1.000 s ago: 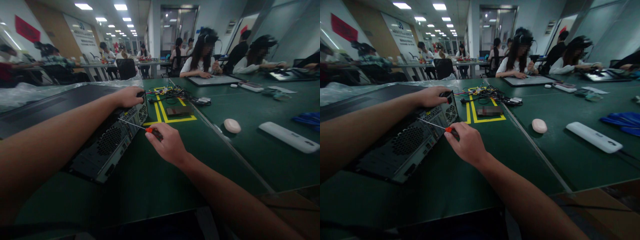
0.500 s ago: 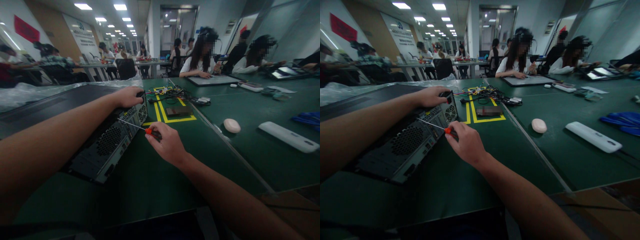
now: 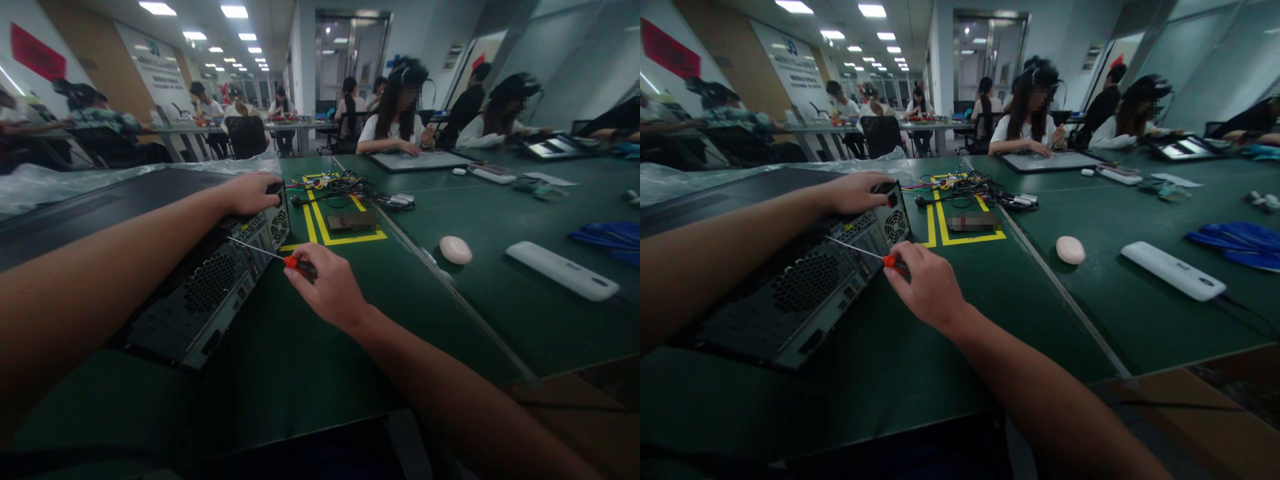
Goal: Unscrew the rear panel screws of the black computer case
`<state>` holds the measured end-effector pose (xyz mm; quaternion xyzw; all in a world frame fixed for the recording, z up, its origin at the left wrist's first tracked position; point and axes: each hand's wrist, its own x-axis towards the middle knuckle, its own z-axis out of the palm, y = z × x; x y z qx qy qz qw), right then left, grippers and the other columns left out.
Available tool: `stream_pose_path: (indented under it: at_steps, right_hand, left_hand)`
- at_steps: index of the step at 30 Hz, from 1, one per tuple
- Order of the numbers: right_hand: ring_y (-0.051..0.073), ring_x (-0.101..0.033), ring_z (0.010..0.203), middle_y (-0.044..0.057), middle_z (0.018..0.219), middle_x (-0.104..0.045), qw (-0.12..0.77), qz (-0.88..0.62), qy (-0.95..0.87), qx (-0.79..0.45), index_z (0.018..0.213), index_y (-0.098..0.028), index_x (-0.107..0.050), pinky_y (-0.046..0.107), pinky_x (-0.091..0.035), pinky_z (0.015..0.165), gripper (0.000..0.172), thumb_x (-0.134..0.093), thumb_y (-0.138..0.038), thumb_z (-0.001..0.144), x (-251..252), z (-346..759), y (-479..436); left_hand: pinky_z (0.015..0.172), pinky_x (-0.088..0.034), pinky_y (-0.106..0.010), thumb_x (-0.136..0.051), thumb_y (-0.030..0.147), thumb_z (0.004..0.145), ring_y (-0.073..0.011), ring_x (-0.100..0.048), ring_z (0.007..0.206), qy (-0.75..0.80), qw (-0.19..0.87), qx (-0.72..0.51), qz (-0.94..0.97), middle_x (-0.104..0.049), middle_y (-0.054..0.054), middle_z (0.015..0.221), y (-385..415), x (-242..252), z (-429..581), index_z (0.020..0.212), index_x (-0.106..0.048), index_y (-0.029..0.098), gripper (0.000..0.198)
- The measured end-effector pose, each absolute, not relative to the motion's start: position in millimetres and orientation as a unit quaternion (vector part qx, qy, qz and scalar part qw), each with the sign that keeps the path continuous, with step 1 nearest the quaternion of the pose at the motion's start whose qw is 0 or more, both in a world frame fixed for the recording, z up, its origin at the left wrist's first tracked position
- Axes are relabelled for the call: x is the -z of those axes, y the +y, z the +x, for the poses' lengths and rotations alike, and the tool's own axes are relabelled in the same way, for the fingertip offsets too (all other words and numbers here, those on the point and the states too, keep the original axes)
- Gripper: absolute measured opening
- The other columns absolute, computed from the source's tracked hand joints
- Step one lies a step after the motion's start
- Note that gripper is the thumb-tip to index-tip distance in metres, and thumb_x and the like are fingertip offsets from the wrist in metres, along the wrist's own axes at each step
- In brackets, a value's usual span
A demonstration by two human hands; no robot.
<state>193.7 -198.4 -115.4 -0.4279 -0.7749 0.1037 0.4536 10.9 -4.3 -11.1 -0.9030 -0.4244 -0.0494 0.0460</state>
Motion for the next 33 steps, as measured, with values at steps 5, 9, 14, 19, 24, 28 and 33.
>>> stream_pose_path:
  at_steps: [5, 9, 14, 19, 24, 28, 33]
  right_hand:
    - [0.019, -0.067, 0.090, 0.006, 0.102, -0.069, 0.454, -0.422, -0.778, -0.099, 0.110, -0.020, -0.061, 0.034, -0.053, 0.081, 0.013, -0.062, -0.029, 0.100, 114.3, 194.2, -198.9]
    - [0.020, -0.067, 0.089, 0.006, 0.102, -0.069, 0.453, -0.421, -0.780, -0.091, 0.109, -0.020, -0.062, 0.034, -0.053, 0.081, 0.013, -0.062, -0.029, 0.100, 114.3, 194.6, -198.8]
    - [0.020, -0.067, 0.090, 0.005, 0.103, -0.069, 0.453, -0.422, -0.780, -0.092, 0.110, -0.022, -0.061, 0.034, -0.053, 0.082, 0.012, -0.062, -0.029, 0.100, 114.8, 194.5, -198.5]
    - [0.020, -0.066, 0.090, 0.006, 0.102, -0.069, 0.451, -0.424, -0.781, -0.089, 0.110, -0.021, -0.062, 0.034, -0.052, 0.081, 0.012, -0.062, -0.029, 0.101, 114.7, 194.6, -198.4]
    - [0.020, -0.065, 0.089, 0.005, 0.102, -0.069, 0.455, -0.425, -0.779, -0.079, 0.110, -0.021, -0.063, 0.033, -0.050, 0.081, 0.013, -0.062, -0.030, 0.100, 114.8, 194.8, -198.6]
    - [0.021, -0.065, 0.091, 0.007, 0.102, -0.071, 0.451, -0.432, -0.778, -0.067, 0.110, -0.019, -0.066, 0.034, -0.048, 0.082, 0.018, -0.061, -0.034, 0.101, 113.1, 194.9, -199.7]
    - [0.021, -0.065, 0.091, 0.008, 0.102, -0.073, 0.447, -0.438, -0.777, -0.067, 0.109, -0.018, -0.070, 0.035, -0.048, 0.082, 0.026, -0.056, -0.039, 0.105, 110.1, 193.8, -200.3]
  left_hand:
    - [0.119, -0.040, -0.045, -0.046, 0.047, 0.088, -0.0315, -0.055, 0.139, -0.431, 0.050, 0.050, -0.900, -0.064, -0.011, 0.148, -2.9, 12.4, 9.7, 0.153, -0.055, 0.018, 0.072]
    - [0.121, -0.039, -0.045, -0.046, 0.047, 0.088, -0.0318, -0.053, 0.141, -0.435, 0.051, 0.048, -0.898, -0.062, -0.012, 0.151, -3.8, 12.3, 10.1, 0.155, -0.054, 0.018, 0.073]
    - [0.122, -0.038, -0.048, -0.045, 0.048, 0.088, -0.0345, -0.051, 0.143, -0.435, 0.044, 0.047, -0.898, -0.060, -0.014, 0.153, -3.9, 11.8, 10.1, 0.156, -0.052, 0.017, 0.076]
    - [0.123, -0.037, -0.043, -0.044, 0.048, 0.088, -0.0328, -0.051, 0.144, -0.435, 0.046, 0.045, -0.898, -0.058, -0.015, 0.155, -4.7, 11.0, 10.5, 0.155, -0.053, 0.014, 0.076]
    - [0.121, -0.039, -0.041, -0.043, 0.047, 0.088, -0.0311, -0.054, 0.141, -0.439, 0.052, 0.041, -0.896, -0.061, -0.013, 0.153, -8.7, 9.5, 12.4, 0.153, -0.055, 0.015, 0.073]
    - [0.119, -0.041, -0.043, -0.045, 0.046, 0.087, -0.0329, -0.056, 0.139, -0.433, 0.047, 0.049, -0.899, -0.063, -0.014, 0.149, -11.0, 8.2, 13.2, 0.151, -0.058, 0.014, 0.072]
    - [0.117, -0.042, -0.045, -0.049, 0.046, 0.084, -0.0336, -0.057, 0.137, -0.431, 0.038, 0.056, -0.900, -0.067, -0.011, 0.144, -10.0, 8.0, 12.5, 0.151, -0.059, 0.020, 0.072]
